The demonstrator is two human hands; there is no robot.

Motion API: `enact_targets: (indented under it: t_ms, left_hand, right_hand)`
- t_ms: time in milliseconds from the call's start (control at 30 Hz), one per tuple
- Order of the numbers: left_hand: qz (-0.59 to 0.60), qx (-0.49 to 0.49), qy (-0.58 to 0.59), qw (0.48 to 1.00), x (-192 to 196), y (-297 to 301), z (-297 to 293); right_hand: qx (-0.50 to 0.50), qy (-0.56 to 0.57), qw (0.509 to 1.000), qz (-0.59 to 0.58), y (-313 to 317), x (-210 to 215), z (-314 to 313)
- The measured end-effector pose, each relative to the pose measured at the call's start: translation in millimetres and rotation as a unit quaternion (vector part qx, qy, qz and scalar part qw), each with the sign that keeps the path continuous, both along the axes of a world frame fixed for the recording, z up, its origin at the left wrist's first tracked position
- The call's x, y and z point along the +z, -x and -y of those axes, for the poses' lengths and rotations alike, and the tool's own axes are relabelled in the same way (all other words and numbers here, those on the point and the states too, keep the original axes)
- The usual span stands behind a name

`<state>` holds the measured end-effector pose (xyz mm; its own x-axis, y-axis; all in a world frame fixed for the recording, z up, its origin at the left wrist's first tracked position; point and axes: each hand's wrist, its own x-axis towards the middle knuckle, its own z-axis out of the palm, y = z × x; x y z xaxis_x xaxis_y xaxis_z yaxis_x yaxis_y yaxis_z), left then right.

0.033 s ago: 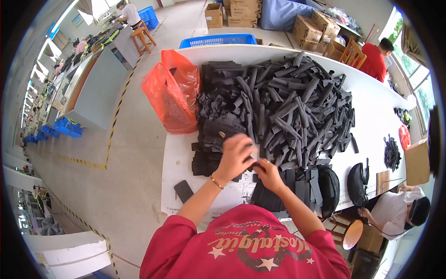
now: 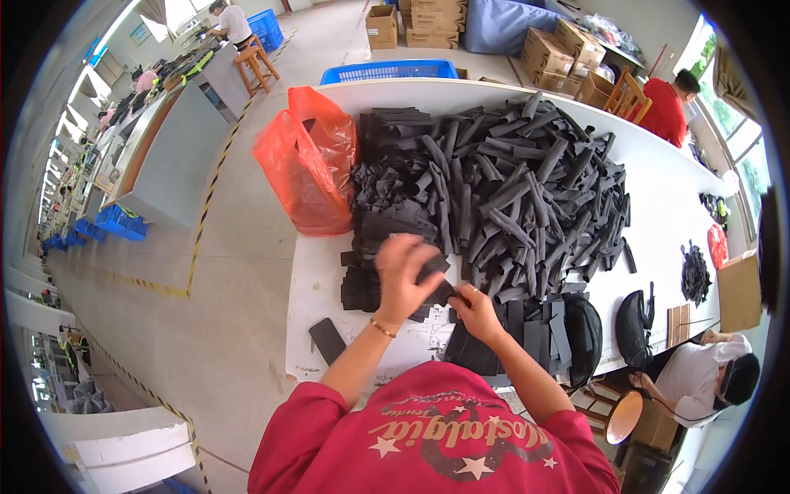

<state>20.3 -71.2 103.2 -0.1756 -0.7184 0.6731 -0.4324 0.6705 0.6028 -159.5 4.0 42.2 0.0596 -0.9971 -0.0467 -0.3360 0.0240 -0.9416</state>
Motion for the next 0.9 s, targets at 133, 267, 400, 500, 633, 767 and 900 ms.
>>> enact_targets:
  t_ms: [133, 267, 400, 500, 633, 767, 900]
  left_hand:
    - [-0.573, -0.084, -0.471, 0.665, -58, -15, -22]
    - [-0.652, -0.073, -0.499, 0.567, -71, 12, -28]
    - [-0.633, 0.023, -0.488, 0.601, -53, 7, -9]
    - [-0.615, 0.092, -0.412, 0.666, -42, -31, 25]
    - [-0.620, 0.048, -0.314, 0.717, -11, -68, 76]
    - [-0.687, 0.030, -0.383, 0.617, -29, -45, 71]
    - [-0.699, 0.005, -0.410, 0.585, -53, -27, 64]
  right_hand:
    - [0.016, -0.020, 0.999, 0.026, -31, 1, -13]
    - [-0.071, 0.045, 0.996, -0.038, -64, -4, -14]
    - [-0.053, 0.029, 0.995, -0.082, -63, -21, -40]
    - [-0.001, -0.020, 0.996, -0.088, -36, -32, -87]
    - [0.044, -0.021, 0.993, -0.109, 24, -21, -126]
    - [-0.005, 0.034, 0.993, -0.116, 12, 33, -67]
    - [0.005, 0.057, 0.992, -0.112, 7, 38, -49]
